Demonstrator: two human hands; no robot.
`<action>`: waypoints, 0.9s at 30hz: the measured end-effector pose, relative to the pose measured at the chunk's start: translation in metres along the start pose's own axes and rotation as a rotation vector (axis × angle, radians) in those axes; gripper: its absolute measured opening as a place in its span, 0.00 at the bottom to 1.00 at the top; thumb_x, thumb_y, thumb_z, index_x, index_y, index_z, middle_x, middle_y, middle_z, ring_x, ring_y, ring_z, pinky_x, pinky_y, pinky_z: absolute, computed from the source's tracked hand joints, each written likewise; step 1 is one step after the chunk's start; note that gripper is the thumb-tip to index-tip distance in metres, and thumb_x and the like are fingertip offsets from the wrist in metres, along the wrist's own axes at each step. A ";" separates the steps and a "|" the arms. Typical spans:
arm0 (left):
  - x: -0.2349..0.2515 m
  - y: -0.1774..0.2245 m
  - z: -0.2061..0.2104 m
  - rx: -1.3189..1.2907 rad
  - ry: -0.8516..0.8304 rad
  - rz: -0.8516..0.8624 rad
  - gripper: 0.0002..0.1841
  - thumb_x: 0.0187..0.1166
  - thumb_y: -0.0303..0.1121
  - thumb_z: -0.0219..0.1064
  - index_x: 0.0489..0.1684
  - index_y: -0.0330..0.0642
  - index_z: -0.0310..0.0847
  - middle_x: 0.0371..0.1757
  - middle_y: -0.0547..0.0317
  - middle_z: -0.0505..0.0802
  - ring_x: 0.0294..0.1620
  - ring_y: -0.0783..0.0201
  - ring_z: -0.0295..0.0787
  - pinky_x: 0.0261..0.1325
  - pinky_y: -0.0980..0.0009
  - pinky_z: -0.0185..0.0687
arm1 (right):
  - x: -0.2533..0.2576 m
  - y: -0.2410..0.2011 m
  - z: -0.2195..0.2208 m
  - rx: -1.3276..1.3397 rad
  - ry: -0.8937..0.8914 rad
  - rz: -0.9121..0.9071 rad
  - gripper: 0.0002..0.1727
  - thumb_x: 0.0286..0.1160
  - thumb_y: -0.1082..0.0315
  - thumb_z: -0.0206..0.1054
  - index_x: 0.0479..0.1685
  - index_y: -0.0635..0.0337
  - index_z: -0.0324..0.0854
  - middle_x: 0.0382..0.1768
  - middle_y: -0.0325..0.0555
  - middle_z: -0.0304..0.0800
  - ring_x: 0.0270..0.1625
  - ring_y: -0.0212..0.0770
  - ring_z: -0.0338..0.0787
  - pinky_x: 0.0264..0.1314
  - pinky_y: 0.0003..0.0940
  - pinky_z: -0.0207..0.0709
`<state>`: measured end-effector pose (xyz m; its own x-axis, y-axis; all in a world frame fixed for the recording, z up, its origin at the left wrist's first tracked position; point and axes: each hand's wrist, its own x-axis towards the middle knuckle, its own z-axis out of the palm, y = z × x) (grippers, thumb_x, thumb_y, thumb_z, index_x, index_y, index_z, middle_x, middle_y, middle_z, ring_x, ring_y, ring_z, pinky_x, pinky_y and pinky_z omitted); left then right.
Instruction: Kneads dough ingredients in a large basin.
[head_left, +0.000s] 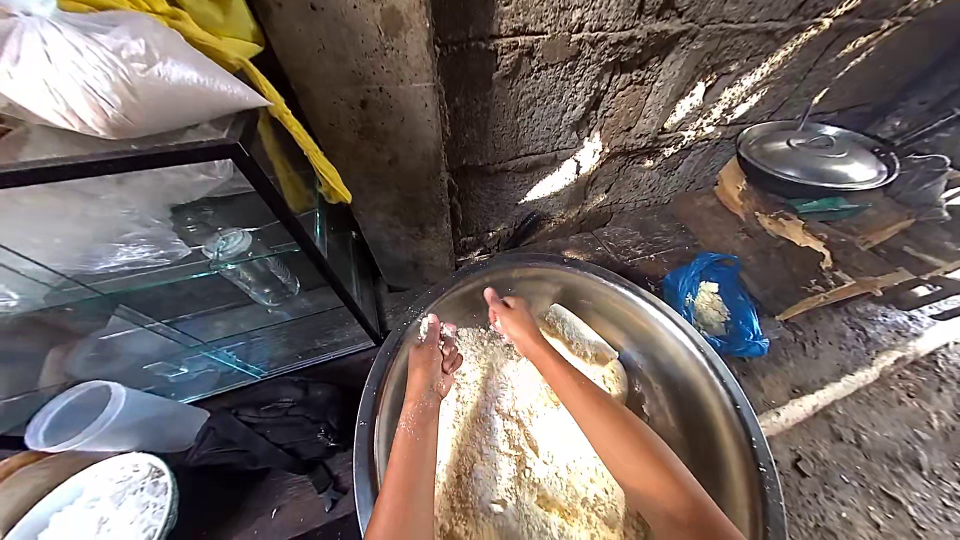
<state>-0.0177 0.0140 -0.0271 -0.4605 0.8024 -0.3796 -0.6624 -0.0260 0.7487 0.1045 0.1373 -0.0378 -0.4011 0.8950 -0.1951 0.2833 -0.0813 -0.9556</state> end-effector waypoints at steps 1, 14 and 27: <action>0.000 0.002 0.001 0.021 0.027 -0.031 0.28 0.94 0.54 0.40 0.30 0.44 0.74 0.08 0.71 0.65 0.04 0.75 0.56 0.09 0.79 0.57 | -0.001 -0.004 -0.004 0.172 0.018 0.059 0.34 0.93 0.43 0.48 0.21 0.60 0.74 0.12 0.37 0.69 0.15 0.32 0.70 0.21 0.28 0.68; -0.006 -0.006 0.009 0.097 -0.035 0.017 0.11 0.93 0.29 0.51 0.55 0.29 0.75 0.29 0.54 0.90 0.12 0.76 0.74 0.13 0.82 0.67 | -0.052 -0.003 -0.055 0.285 -0.117 -0.066 0.17 0.91 0.73 0.49 0.65 0.62 0.82 0.33 0.40 0.82 0.14 0.23 0.64 0.13 0.18 0.58; -0.012 -0.014 0.017 0.192 -0.153 0.080 0.11 0.89 0.22 0.56 0.59 0.25 0.78 0.39 0.47 0.94 0.34 0.64 0.93 0.39 0.73 0.89 | -0.065 0.032 -0.100 0.095 -0.092 0.002 0.14 0.84 0.78 0.60 0.62 0.68 0.85 0.49 0.48 0.92 0.36 0.33 0.90 0.41 0.28 0.86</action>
<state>0.0072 0.0146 -0.0242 -0.4028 0.8834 -0.2394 -0.4961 0.0091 0.8682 0.2264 0.1201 -0.0336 -0.4806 0.8510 -0.2119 0.2017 -0.1280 -0.9711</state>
